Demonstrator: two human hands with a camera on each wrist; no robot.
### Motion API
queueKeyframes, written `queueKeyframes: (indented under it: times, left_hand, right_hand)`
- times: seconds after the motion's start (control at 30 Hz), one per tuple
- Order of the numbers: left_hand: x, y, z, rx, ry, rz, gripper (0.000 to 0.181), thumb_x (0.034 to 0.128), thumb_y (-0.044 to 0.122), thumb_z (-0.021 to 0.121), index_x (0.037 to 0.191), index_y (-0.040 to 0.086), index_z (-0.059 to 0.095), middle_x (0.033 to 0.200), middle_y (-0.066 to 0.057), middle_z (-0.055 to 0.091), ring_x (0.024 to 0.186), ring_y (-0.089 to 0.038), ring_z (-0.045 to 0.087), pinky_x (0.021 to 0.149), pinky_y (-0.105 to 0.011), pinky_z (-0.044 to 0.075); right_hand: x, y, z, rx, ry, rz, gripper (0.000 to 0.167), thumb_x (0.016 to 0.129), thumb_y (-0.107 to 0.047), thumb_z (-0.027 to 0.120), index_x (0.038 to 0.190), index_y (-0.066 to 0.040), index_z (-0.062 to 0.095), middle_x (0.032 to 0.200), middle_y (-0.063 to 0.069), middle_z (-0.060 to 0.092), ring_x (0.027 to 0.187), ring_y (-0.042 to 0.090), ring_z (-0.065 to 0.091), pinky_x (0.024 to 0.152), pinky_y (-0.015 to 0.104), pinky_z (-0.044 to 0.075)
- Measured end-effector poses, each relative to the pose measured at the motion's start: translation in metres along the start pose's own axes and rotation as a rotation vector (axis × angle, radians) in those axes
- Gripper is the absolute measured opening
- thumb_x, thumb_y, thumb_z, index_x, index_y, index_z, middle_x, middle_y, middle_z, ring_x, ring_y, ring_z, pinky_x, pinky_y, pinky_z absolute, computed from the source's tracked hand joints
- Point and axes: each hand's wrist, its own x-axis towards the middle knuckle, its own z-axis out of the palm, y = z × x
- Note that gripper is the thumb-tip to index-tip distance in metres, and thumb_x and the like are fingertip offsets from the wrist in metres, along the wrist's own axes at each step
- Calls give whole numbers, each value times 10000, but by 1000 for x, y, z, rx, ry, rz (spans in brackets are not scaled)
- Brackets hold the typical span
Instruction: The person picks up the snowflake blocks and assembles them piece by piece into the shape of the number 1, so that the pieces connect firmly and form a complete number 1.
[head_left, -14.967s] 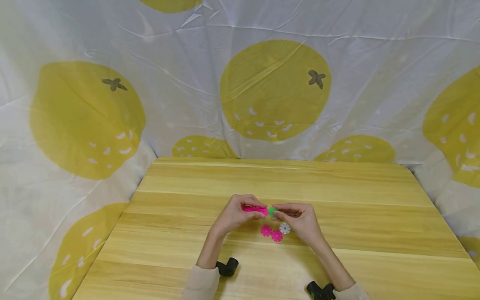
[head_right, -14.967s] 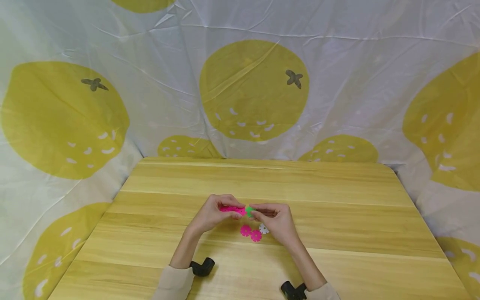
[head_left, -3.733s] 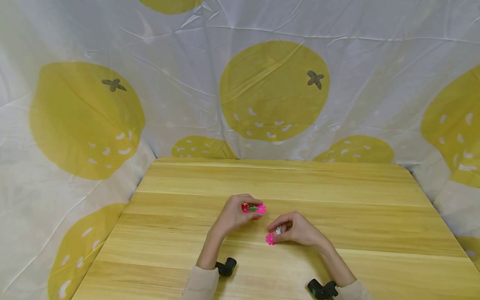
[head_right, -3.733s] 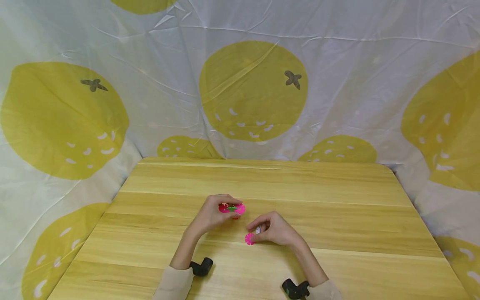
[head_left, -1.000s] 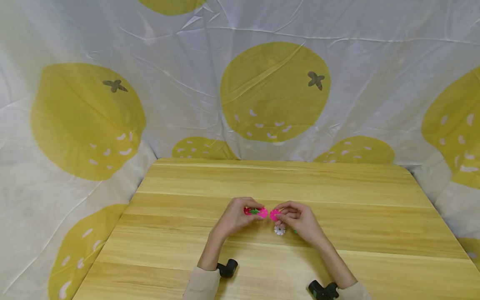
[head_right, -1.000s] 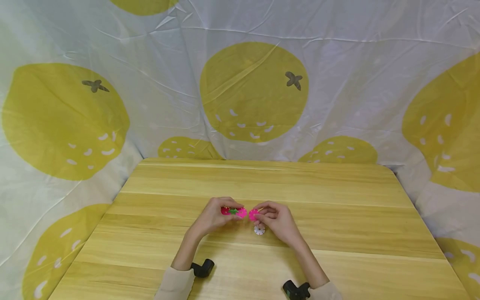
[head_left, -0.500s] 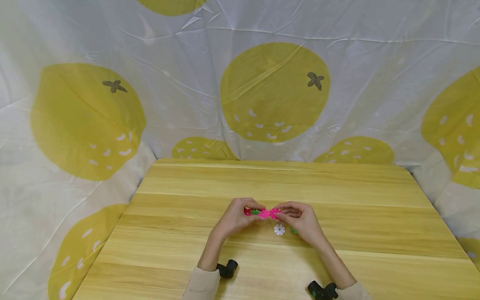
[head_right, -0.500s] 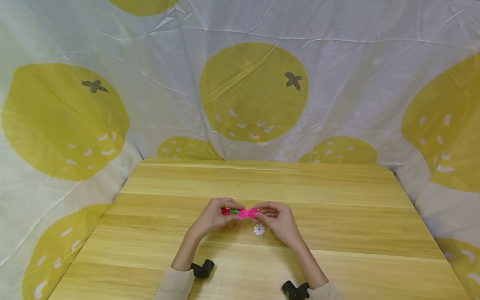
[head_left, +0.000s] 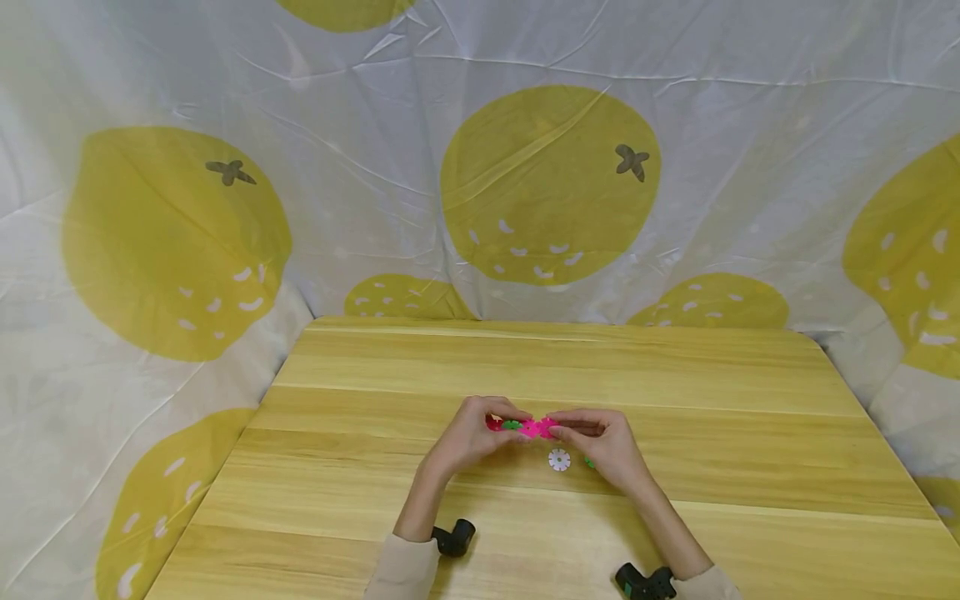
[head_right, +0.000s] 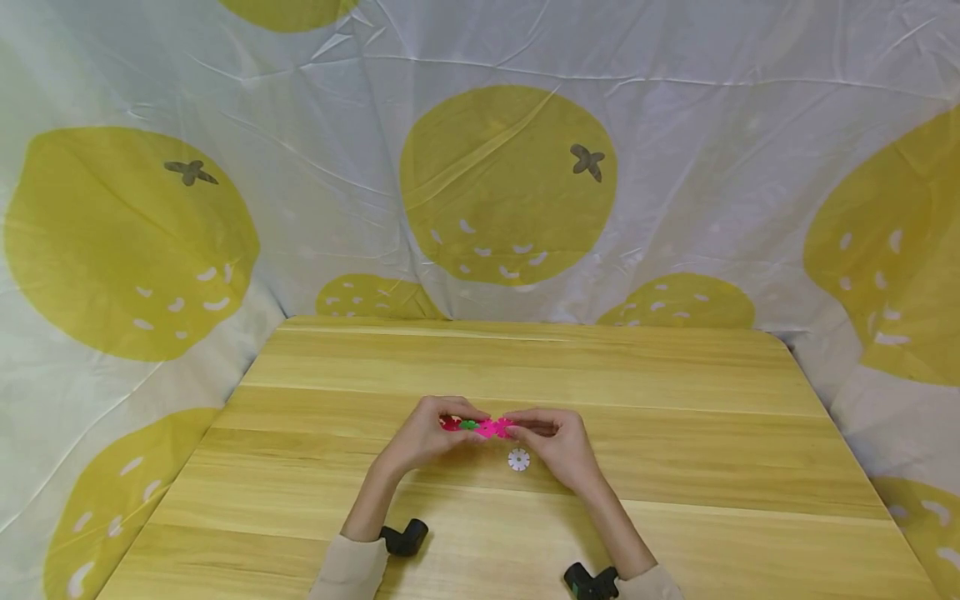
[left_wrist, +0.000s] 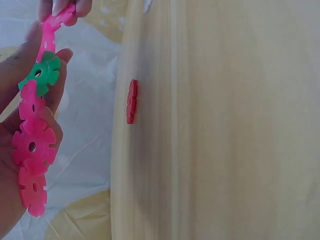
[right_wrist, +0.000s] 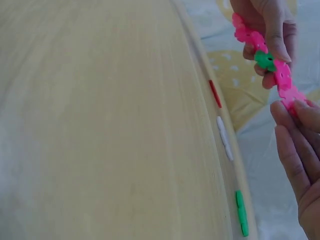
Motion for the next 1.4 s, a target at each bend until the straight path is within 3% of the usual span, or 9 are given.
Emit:
queueKeyframes:
  times: [0.77,0.93,1.17,1.4]
  left_hand:
    - [2,0,-2,-36,-35,33,212,866,135,836,1072,87,824,893,-21,744,743,-77,473,643,-190,417]
    - [2,0,-2,-46,-41,25,218,872,149,832,1081,88,821,929,-32,759,776,-98,512,673,-205,445]
    - [-2,-3,-6,-38,-51,-33,193,892,156,818,1083,132,819,1003,2,786,839,-119,588,725,-232,498]
    - [-2,-1,-7,-50,-73,-50,205,932,164,782,1120,84,799,1086,-78,780,871,-175,620,730,-242,524]
  right_hand:
    - [-4,-5,9,34,34,-44,141,896,-42,791,1021,20,811,985,198,791,863,137,788,749,296,637]
    - [-4,-3,8,25,40,-55,147,898,-45,790,1024,28,808,990,198,792,869,120,784,747,281,634]
    - [-1,-2,10,-2,-3,-64,171,933,-124,772,1075,-33,803,1042,168,796,894,125,784,772,287,634]
    - [0,-2,7,31,-36,-12,223,952,-112,751,1137,11,762,1029,208,781,858,243,792,734,422,640]
